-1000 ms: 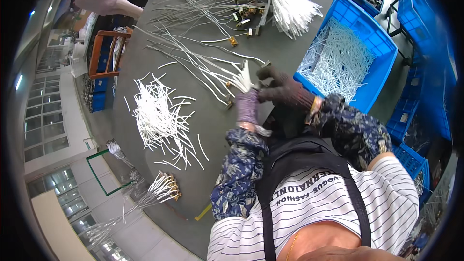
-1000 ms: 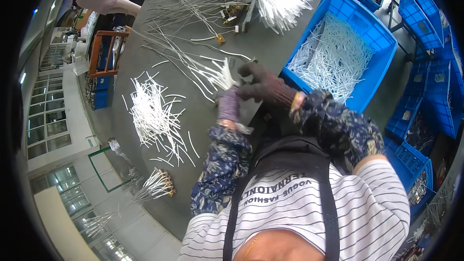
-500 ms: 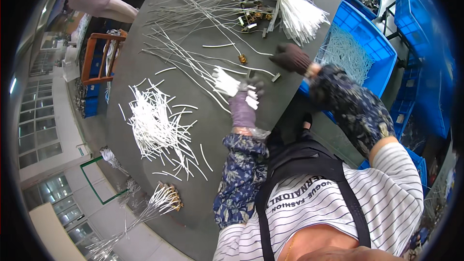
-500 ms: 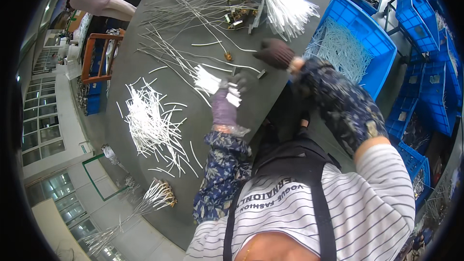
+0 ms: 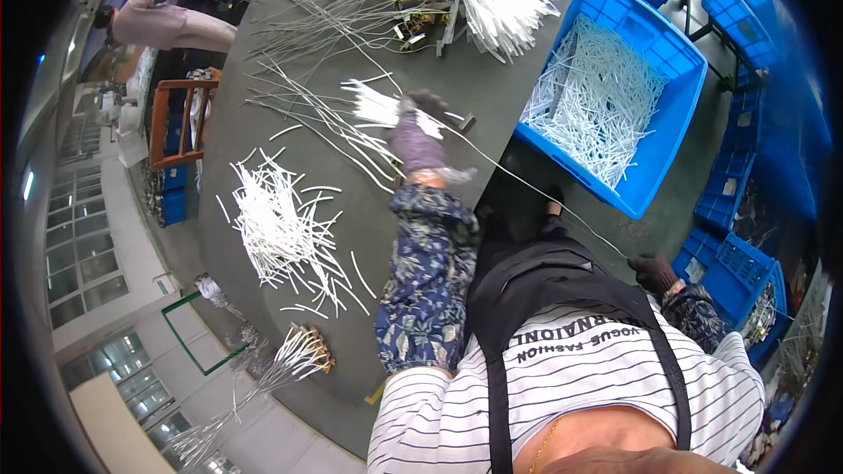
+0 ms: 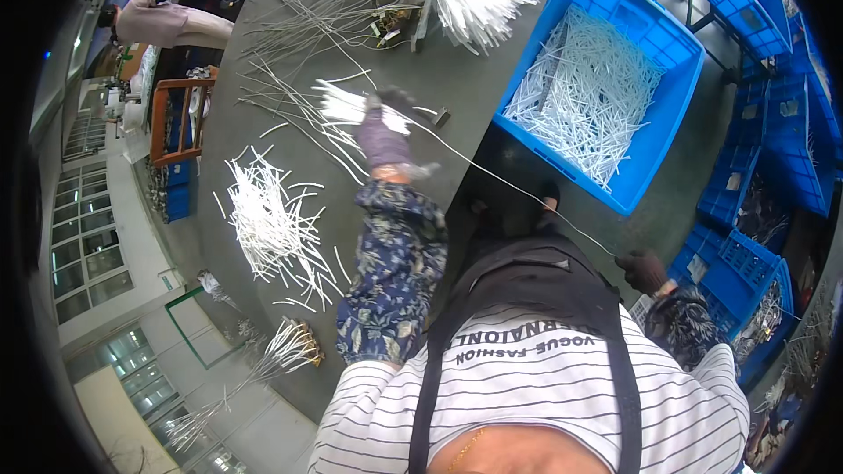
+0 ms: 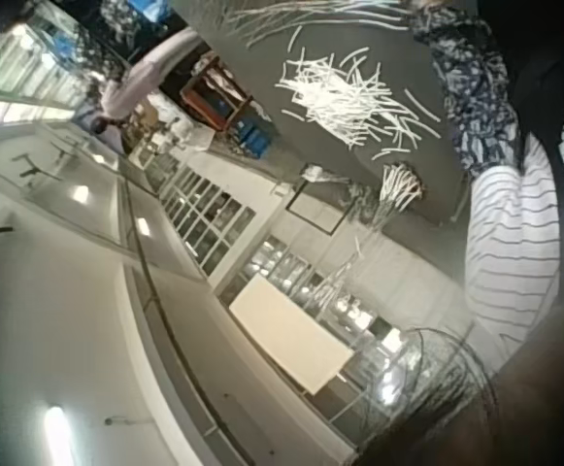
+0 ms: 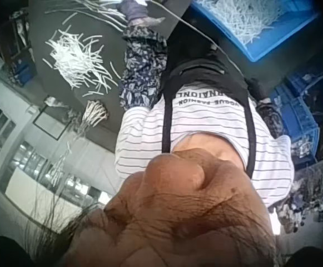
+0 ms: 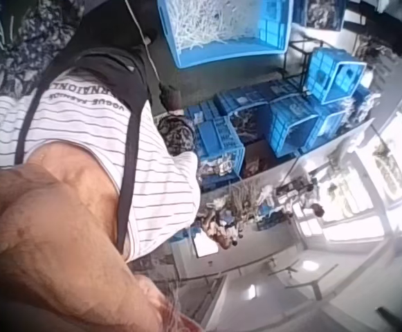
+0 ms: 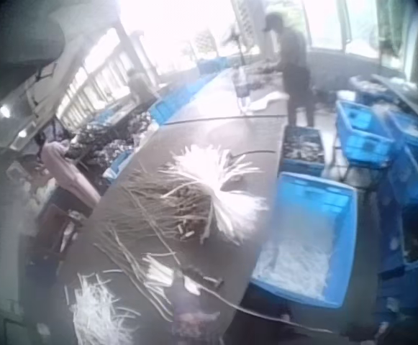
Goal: Sorting and arranging bundles of white wires on a production floor.
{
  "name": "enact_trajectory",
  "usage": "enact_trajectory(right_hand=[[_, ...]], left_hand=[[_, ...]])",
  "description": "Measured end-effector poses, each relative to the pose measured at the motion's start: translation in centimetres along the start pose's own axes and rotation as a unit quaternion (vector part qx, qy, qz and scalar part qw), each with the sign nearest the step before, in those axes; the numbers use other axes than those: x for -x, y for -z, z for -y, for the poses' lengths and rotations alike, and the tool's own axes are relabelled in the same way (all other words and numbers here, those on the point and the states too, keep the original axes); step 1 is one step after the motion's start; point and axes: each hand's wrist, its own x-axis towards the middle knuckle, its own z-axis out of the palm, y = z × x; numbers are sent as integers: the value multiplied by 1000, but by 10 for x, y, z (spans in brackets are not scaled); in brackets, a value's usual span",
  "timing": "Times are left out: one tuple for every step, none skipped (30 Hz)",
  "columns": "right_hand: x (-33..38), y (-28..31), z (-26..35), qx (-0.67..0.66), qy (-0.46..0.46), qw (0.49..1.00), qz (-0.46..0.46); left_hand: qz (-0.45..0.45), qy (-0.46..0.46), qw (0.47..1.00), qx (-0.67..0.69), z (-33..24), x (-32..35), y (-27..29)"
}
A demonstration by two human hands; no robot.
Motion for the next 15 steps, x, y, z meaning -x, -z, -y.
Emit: enact_trajectory(right_hand=[[7,2,2,-244,-240,939,8],[10,1,3,-248,-239,939,11],[13,1,5,-278,-232,932,4],[11,0,11,-305,-220,927,2],[10,1,19,-305,-214,928,8],[8,4,26,-289,-230,929,4],[6,7,31,-273,-245,930,1],[5,11,33,-273,-241,931,3],[5,13,35,-264,-221,939,4],[4,14,36,-255,-201,946,5],[1,13,30,-255,-198,946,5],[-3,10,19,-280,-186,942,18],[-4,10,17,-304,-174,936,31],[-7,9,17,-303,-174,936,29],[-13,6,33,-308,-156,938,34]], left_hand=[[-24,-11,1000,3,-18,-3,-5],[-36,-13,999,-28,-32,-2,-10],[-47,-14,997,-56,-44,1,-19],[-58,-34,997,-43,-57,-2,-19],[-69,-55,996,-30,-70,-7,-19],[-56,-48,997,-16,-80,-9,-20],[-56,-53,997,-18,-88,-11,-20],[-59,-53,997,-13,-95,-12,-20],[-61,-51,997,-7,-100,-12,-22],[-58,-60,996,-25,-102,-10,-22],[-57,-62,996,-25,-102,-6,-20],[-8,-27,999,-39,-98,0,-18],[41,9,998,-53,-91,6,-16],[151,52,984,-85,-78,12,-16],[254,88,956,-117,-63,21,-11]])
